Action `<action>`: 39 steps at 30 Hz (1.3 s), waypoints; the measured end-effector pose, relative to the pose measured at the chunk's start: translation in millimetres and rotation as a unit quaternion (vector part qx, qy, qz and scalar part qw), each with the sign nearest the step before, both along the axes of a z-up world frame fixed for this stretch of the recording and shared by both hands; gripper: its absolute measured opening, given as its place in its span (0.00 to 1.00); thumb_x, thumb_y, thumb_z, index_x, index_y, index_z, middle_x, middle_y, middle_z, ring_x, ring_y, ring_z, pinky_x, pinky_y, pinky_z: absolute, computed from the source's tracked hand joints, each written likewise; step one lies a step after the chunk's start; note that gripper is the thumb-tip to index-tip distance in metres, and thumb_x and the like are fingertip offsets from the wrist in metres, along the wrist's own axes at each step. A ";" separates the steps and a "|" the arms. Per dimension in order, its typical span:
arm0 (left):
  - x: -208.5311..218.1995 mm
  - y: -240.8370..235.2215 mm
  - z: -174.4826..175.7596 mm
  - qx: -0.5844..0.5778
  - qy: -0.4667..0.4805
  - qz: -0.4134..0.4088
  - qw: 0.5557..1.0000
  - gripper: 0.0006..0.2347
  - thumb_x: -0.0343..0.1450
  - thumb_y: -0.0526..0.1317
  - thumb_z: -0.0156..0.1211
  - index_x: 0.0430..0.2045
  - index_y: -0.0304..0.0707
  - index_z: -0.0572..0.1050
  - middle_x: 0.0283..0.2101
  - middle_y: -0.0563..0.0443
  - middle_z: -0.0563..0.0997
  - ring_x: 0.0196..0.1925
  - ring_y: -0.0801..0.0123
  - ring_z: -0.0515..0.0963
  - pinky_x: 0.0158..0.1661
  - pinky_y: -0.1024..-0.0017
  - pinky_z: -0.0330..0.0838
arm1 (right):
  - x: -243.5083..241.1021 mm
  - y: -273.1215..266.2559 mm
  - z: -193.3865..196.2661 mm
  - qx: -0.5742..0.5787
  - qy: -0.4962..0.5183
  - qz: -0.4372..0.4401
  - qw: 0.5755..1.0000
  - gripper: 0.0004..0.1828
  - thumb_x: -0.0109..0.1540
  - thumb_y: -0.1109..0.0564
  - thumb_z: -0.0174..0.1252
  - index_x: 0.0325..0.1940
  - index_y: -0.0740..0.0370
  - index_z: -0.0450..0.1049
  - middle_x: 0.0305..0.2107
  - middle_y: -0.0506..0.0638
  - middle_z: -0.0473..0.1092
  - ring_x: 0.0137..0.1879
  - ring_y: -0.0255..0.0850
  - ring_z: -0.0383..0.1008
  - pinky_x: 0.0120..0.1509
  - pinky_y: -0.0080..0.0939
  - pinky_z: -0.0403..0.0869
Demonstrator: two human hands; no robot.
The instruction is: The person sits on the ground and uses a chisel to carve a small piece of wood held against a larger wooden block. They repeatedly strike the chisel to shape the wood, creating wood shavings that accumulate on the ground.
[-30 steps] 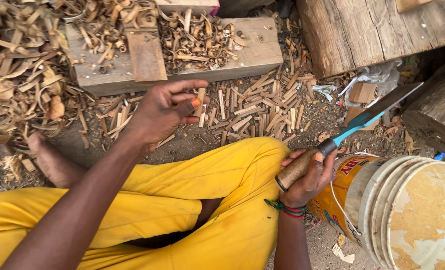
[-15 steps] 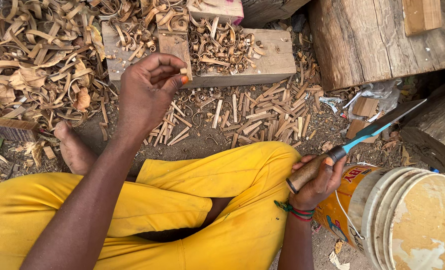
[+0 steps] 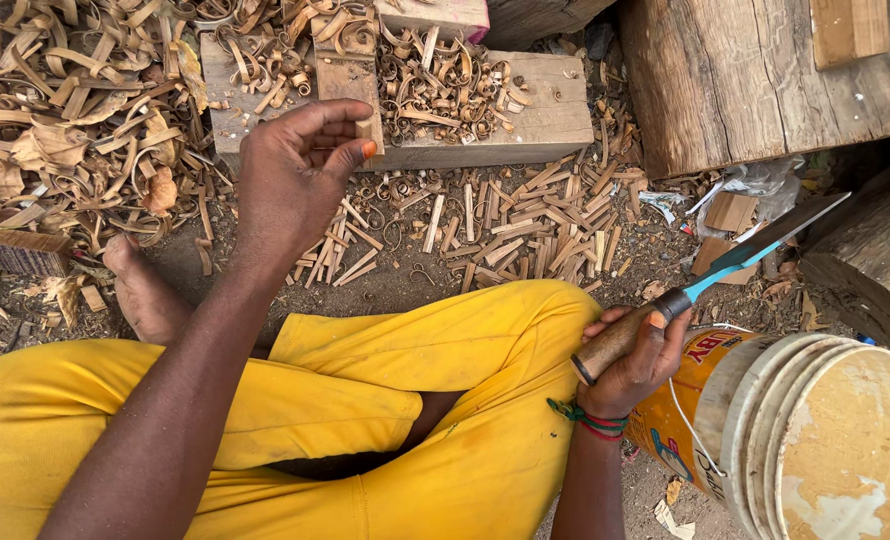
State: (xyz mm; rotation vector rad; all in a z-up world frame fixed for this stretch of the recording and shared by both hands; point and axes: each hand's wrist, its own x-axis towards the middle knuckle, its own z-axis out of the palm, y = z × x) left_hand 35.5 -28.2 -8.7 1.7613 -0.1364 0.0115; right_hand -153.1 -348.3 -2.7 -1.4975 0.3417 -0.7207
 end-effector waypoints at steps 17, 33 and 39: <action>-0.6 -0.5 1.1 -0.029 0.004 -0.013 1.000 0.11 0.74 0.28 0.60 0.50 0.41 0.80 0.47 0.48 0.86 0.49 0.73 0.87 0.48 0.75 0.85 | 0.4 -0.4 0.1 0.006 0.005 -0.001 1.000 0.25 0.74 0.45 0.55 0.67 0.62 0.60 0.30 0.55 0.69 0.31 0.39 0.73 0.34 0.39 0.74; -6.0 -9.1 8.0 -0.021 0.025 -0.076 0.997 0.13 0.76 0.31 0.60 0.55 0.36 0.76 0.46 0.45 0.83 0.46 0.72 0.86 0.44 0.75 0.85 | -0.5 -2.7 0.6 0.007 0.023 -0.021 0.999 0.23 0.75 0.46 0.54 0.63 0.66 0.61 0.31 0.56 0.69 0.31 0.40 0.72 0.35 0.38 0.74; -18.1 -25.5 20.2 -0.025 0.156 -0.106 0.982 0.16 0.76 0.33 0.54 0.60 0.40 0.74 0.42 0.49 0.83 0.34 0.74 0.84 0.31 0.75 0.81 | 5.8 -0.3 4.3 0.006 0.013 -0.011 1.000 0.26 0.74 0.46 0.53 0.68 0.66 0.60 0.29 0.55 0.69 0.30 0.38 0.71 0.34 0.37 0.74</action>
